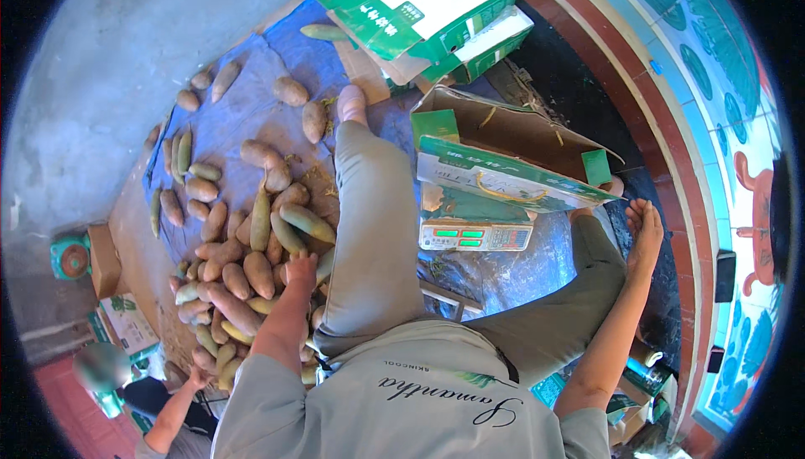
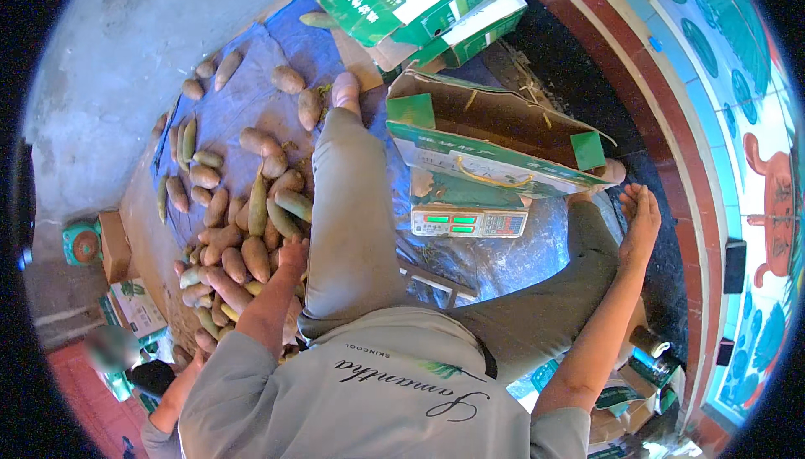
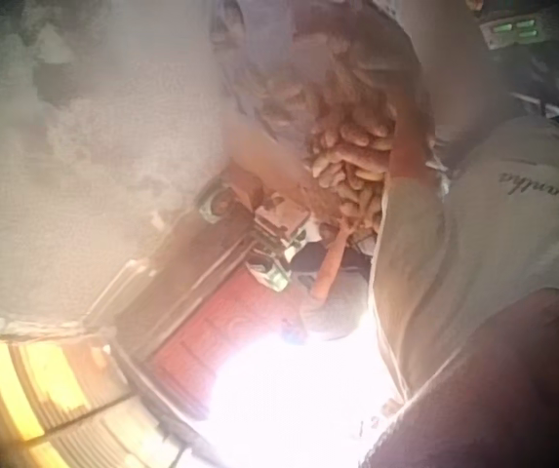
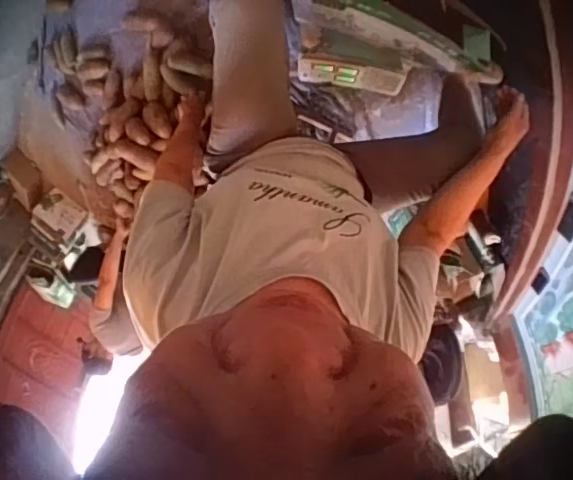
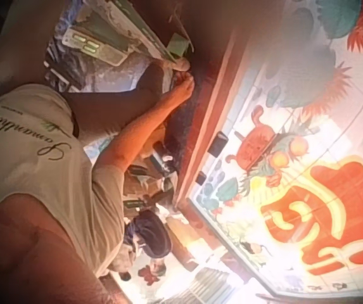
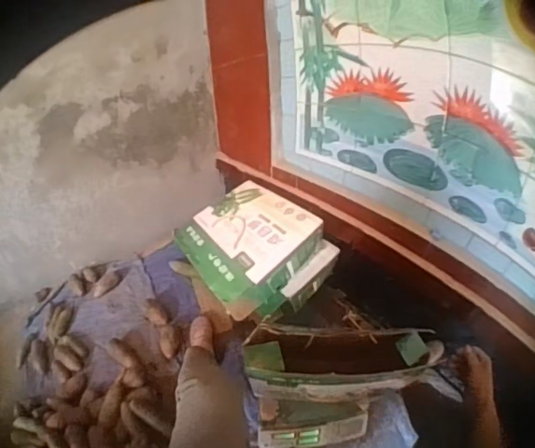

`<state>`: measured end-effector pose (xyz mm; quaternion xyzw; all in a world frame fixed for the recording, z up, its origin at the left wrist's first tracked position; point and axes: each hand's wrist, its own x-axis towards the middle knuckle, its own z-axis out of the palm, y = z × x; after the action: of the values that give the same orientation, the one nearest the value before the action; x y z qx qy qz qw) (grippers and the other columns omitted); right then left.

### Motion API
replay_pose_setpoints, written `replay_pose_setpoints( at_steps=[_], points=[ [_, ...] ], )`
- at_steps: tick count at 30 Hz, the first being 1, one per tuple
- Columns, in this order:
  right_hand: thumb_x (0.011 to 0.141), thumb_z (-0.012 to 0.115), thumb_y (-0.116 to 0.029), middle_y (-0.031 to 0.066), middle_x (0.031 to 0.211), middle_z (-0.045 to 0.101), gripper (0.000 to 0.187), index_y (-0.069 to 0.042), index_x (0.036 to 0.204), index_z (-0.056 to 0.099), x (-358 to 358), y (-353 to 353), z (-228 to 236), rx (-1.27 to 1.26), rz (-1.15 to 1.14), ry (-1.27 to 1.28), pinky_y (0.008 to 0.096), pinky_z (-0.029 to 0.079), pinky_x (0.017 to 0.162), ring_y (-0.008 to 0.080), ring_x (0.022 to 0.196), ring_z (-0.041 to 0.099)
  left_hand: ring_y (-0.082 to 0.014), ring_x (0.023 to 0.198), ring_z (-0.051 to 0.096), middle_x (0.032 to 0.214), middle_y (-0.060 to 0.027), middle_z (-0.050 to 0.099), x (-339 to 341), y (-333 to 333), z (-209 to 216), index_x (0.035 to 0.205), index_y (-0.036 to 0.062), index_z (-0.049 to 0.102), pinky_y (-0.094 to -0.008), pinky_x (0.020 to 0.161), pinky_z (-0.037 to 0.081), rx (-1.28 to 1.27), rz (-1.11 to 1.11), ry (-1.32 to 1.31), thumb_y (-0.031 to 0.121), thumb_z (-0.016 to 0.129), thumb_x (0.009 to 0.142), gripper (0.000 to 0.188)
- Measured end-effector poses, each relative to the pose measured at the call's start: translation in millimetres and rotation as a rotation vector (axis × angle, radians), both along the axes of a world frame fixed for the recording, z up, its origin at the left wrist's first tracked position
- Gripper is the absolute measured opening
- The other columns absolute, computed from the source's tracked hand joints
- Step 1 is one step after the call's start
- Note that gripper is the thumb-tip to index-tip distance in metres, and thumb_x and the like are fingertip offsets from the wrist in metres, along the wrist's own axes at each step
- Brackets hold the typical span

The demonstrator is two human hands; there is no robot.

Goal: Sort and pack sweet potatoes into boxes using a digital scale.

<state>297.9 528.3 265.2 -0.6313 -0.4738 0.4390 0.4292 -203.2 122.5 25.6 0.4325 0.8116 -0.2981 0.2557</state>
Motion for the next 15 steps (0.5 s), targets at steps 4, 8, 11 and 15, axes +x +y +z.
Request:
replay_pose_setpoints(
  at_steps=[4, 8, 11, 15],
  points=[
    [0.092, 0.054, -0.027, 0.006, 0.095, 0.063, 0.027, -0.001, 0.098, 0.061, -16, -6, 3, 0.224, 0.002, -0.091, 0.0243, 0.043, 0.072, 0.0132, 0.082, 0.059, -0.0357, 0.108, 0.053, 0.117, -0.0126, 0.05, 0, -3, 8, 0.113, 0.0137, 0.047, -0.0429, 0.084, 0.049, -0.015, 0.029, -0.021, 0.01, 0.062, 0.076, 0.041],
    [0.084, 0.06, -0.015, 0.0089, 0.094, 0.062, 0.018, -0.001, 0.096, 0.061, -41, -18, 12, 0.587, 0.117, -0.432, 0.0288, 0.045, 0.075, 0.02, 0.084, 0.059, -0.0379, 0.108, 0.052, 0.115, -0.0166, 0.05, -11, -16, 22, 0.112, 0.0109, 0.046, -0.044, 0.084, 0.049, 0.175, 0.163, 0.0, 0.008, 0.065, 0.072, 0.045],
    [0.076, 0.066, -0.011, 0.0113, 0.096, 0.06, 0.026, -0.002, 0.099, 0.06, -63, -28, 26, 0.769, 0.217, -0.617, 0.033, 0.045, 0.079, 0.0258, 0.089, 0.057, -0.0393, 0.104, 0.052, 0.11, -0.0208, 0.052, -30, -32, 24, 0.112, 0.009, 0.044, -0.044, 0.084, 0.048, 0.29, 0.345, -0.012, 0.007, 0.067, 0.068, 0.05],
    [0.067, 0.072, -0.015, 0.0127, 0.103, 0.058, 0.044, -0.005, 0.107, 0.058, -87, -33, 34, 0.932, 0.467, -0.798, 0.0387, 0.041, 0.088, 0.0304, 0.098, 0.053, -0.0392, 0.095, 0.056, 0.102, -0.0233, 0.054, -77, -77, 1, 0.108, 0.0044, 0.045, -0.0405, 0.082, 0.048, 0.717, 0.469, -0.111, 0.009, 0.067, 0.068, 0.046]
  ],
)
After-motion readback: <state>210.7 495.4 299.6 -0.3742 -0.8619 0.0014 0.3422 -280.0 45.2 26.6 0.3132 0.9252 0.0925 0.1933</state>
